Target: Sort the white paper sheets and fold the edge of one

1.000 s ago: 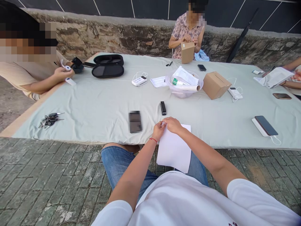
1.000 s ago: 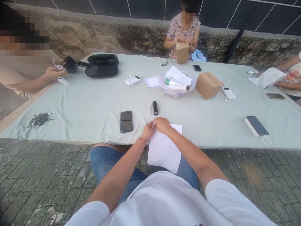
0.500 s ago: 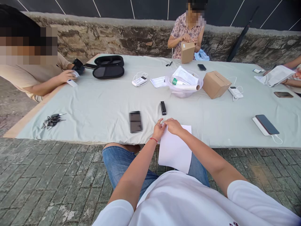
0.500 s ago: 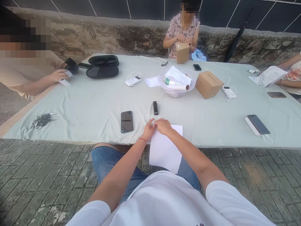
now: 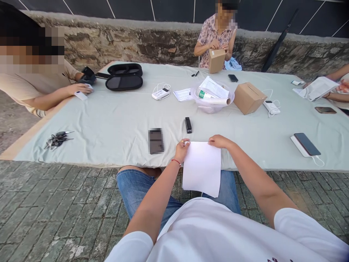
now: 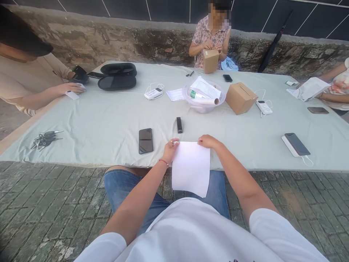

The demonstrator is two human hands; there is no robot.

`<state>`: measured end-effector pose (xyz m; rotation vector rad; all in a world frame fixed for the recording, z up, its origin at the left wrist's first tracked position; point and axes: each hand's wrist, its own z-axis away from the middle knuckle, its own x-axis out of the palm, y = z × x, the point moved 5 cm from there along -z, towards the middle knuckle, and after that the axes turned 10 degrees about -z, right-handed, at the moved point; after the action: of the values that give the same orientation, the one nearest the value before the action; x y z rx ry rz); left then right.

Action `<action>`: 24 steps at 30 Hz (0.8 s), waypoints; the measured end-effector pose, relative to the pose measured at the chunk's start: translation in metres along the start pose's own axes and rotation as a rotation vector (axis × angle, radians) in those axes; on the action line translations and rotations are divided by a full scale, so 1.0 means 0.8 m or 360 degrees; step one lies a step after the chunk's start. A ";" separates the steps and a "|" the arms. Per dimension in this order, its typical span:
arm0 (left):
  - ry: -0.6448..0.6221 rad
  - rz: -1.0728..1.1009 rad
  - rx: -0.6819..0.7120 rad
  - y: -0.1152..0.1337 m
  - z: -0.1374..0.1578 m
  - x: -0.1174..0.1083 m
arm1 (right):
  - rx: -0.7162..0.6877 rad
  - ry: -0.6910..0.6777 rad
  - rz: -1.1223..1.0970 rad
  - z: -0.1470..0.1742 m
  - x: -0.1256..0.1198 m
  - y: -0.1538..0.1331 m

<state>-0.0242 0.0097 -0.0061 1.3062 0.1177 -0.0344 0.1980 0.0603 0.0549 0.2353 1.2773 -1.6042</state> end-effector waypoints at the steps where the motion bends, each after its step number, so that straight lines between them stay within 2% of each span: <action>1: 0.0035 -0.0007 -0.0008 0.000 0.000 0.000 | -0.0010 -0.0009 -0.0114 0.004 -0.007 0.010; 4: 0.0081 0.0014 -0.0020 0.003 0.002 0.000 | -0.0013 0.0101 -0.0406 0.013 -0.019 0.033; 7: 0.0034 -0.0059 0.0036 0.008 0.009 0.000 | 0.0011 0.0230 -0.0542 0.013 -0.019 0.045; 10: -0.0026 -0.0201 0.0085 0.011 0.013 0.001 | 0.0015 0.0221 -0.0607 0.008 -0.012 0.052; 14: -0.0019 -0.0263 -0.0004 0.008 0.011 0.002 | 0.0046 0.0157 -0.0777 0.002 0.000 0.067; 18: 0.0010 -0.0194 0.0009 0.008 0.008 0.002 | 0.0141 0.0142 -0.0941 -0.002 0.014 0.084; 21: -0.0013 -0.0134 0.0073 0.009 0.007 0.003 | 0.0138 0.0193 -0.0972 -0.003 0.018 0.090; 24: -0.0027 -0.0109 0.0038 0.007 0.006 0.003 | 0.0136 0.0210 -0.0984 -0.002 0.018 0.092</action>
<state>-0.0207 0.0066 0.0001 1.3253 0.1480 -0.1059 0.2486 0.0598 -0.0003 -0.0100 1.4722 -2.1971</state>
